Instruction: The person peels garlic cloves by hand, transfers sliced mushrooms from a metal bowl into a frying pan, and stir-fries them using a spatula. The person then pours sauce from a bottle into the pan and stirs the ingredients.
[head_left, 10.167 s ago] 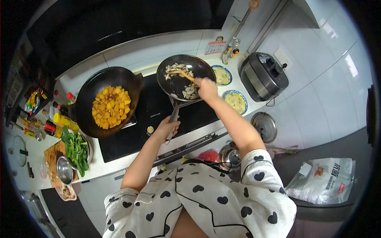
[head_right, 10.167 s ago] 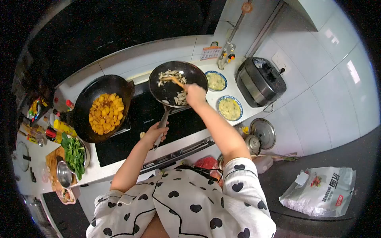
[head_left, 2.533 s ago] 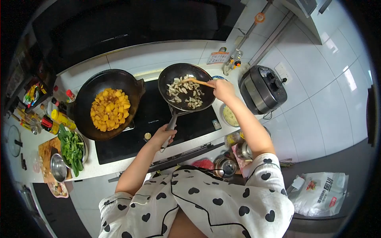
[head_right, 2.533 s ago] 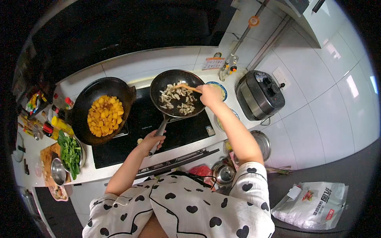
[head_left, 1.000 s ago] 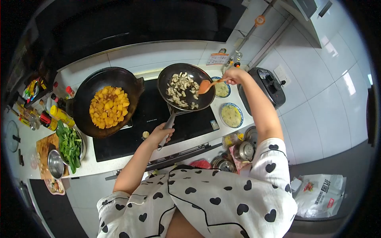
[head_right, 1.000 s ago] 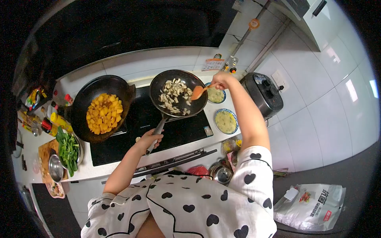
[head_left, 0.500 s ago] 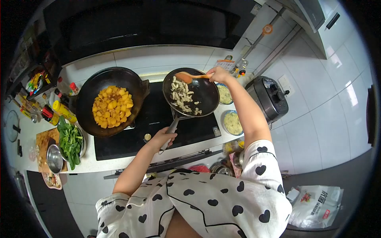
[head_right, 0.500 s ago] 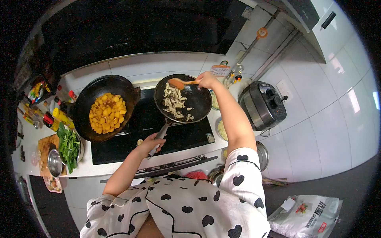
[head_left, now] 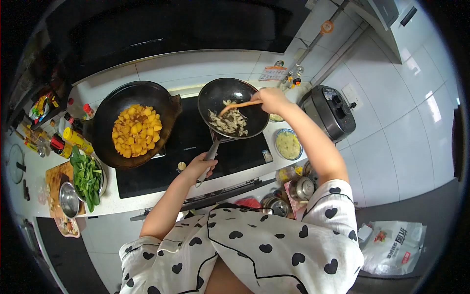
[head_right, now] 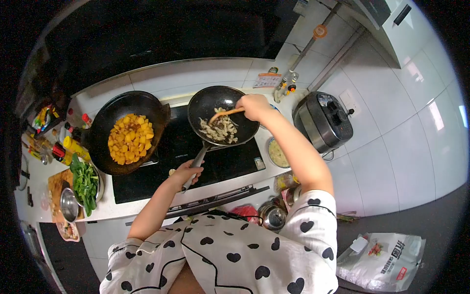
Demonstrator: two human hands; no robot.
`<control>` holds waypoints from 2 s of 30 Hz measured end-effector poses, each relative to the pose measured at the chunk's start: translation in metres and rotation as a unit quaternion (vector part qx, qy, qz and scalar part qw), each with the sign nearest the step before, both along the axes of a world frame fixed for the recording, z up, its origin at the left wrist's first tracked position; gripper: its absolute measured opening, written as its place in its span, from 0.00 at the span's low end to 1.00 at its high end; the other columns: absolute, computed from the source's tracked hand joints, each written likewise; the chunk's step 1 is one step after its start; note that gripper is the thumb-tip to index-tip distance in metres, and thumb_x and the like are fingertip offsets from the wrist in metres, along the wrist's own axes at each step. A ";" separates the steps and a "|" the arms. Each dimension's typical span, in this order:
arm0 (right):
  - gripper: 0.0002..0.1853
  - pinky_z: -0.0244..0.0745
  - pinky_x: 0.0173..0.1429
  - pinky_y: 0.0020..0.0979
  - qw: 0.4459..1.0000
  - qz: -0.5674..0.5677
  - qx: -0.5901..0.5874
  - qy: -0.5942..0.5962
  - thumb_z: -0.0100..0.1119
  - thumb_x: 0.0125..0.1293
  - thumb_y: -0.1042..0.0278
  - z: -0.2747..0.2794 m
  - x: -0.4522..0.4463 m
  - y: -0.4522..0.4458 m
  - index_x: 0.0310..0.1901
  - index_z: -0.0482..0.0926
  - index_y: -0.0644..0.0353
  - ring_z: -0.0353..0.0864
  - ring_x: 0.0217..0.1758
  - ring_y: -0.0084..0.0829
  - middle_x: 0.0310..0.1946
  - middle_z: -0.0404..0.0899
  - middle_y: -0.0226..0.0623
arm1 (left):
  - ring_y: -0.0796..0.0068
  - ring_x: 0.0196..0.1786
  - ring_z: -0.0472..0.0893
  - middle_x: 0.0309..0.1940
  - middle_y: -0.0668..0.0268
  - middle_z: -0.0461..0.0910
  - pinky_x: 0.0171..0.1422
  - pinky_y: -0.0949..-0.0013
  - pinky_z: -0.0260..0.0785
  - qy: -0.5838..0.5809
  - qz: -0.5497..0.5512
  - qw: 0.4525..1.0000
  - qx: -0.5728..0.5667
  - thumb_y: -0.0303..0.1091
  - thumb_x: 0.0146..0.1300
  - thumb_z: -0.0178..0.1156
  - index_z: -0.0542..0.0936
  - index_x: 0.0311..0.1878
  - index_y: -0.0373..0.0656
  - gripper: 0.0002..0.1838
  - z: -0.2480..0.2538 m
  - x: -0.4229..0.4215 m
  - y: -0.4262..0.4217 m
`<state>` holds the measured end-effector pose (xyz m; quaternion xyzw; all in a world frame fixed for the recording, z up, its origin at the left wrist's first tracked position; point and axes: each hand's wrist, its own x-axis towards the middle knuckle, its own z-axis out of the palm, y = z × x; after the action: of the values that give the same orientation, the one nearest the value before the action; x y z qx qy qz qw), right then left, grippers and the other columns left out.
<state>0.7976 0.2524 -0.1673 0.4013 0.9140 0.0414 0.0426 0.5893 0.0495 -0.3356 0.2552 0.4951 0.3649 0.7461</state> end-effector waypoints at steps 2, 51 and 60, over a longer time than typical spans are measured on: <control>0.17 0.75 0.44 0.38 0.999 -0.001 -0.002 -0.036 0.57 0.48 0.78 0.029 0.012 -0.020 0.39 0.84 0.48 0.81 0.41 0.41 0.33 0.82 0.40 | 0.83 0.20 0.68 0.23 0.71 0.69 0.22 0.79 0.60 0.008 0.005 1.000 -0.007 0.31 0.60 0.60 0.69 0.55 0.46 0.20 -0.001 0.000 0.001; 0.12 0.64 0.14 0.29 0.823 -0.357 -0.337 0.288 0.59 0.56 0.68 -0.034 -0.007 0.051 0.18 0.72 0.62 0.75 0.16 0.26 0.18 0.75 0.38 | 0.82 0.21 0.68 0.24 0.71 0.70 0.23 0.78 0.59 -0.005 -0.001 1.000 0.001 0.31 0.61 0.59 0.70 0.56 0.45 0.19 0.008 -0.002 -0.002; 0.08 0.50 0.13 0.23 0.847 -0.388 -0.328 0.159 0.62 0.54 0.69 0.024 0.065 0.056 0.24 0.75 0.62 0.63 0.11 0.19 0.15 0.71 0.32 | 0.82 0.21 0.68 0.24 0.69 0.70 0.22 0.78 0.59 -0.006 -0.006 1.000 -0.001 0.31 0.60 0.59 0.68 0.57 0.44 0.21 0.008 -0.002 0.000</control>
<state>0.8625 0.3084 -0.1428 0.6869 0.6386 -0.3447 0.0385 0.5877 0.0495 -0.3275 0.2552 0.4894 0.3613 0.7516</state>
